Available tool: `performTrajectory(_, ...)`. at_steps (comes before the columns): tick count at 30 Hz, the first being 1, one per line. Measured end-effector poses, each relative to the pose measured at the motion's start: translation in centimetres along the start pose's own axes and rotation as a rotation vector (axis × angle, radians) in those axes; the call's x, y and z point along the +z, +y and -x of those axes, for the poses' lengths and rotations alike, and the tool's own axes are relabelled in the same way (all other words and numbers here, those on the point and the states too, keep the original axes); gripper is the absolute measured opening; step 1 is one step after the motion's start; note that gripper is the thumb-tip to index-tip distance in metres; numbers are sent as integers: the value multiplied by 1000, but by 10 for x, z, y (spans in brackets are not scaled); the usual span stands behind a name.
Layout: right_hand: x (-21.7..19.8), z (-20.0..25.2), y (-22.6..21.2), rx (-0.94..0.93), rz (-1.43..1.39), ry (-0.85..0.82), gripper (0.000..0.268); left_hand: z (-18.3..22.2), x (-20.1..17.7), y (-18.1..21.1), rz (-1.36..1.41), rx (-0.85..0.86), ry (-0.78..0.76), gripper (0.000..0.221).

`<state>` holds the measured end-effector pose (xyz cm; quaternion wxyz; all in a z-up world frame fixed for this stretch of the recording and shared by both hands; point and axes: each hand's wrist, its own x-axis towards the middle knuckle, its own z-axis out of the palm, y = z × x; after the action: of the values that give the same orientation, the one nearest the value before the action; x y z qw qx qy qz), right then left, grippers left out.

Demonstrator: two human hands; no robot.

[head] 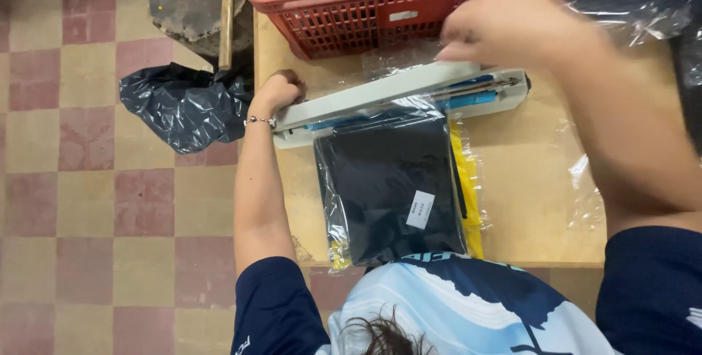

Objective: Packaging rectangular items into plastic bags and sealing them using a manual heat sealer

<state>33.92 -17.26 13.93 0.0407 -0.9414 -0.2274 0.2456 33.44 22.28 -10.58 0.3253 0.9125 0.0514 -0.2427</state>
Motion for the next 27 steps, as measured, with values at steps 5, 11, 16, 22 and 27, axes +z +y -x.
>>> performTrajectory(5,107,-69,15,-126,392,259,50,-14,6,-16,-25,-49,33,18)
performTrajectory(11,169,-99,57,-90,48,390,51,-28,12,-35,-91,-82,45,36)
performTrajectory(16,187,-104,63,-38,-65,334,49,-34,14,-40,-50,-90,40,27)
performTrajectory(22,212,-119,74,-13,-73,334,56,-39,20,-48,-34,-101,48,20)
performTrajectory(27,218,-123,79,-14,-59,345,55,-26,18,-41,-40,-61,135,22)
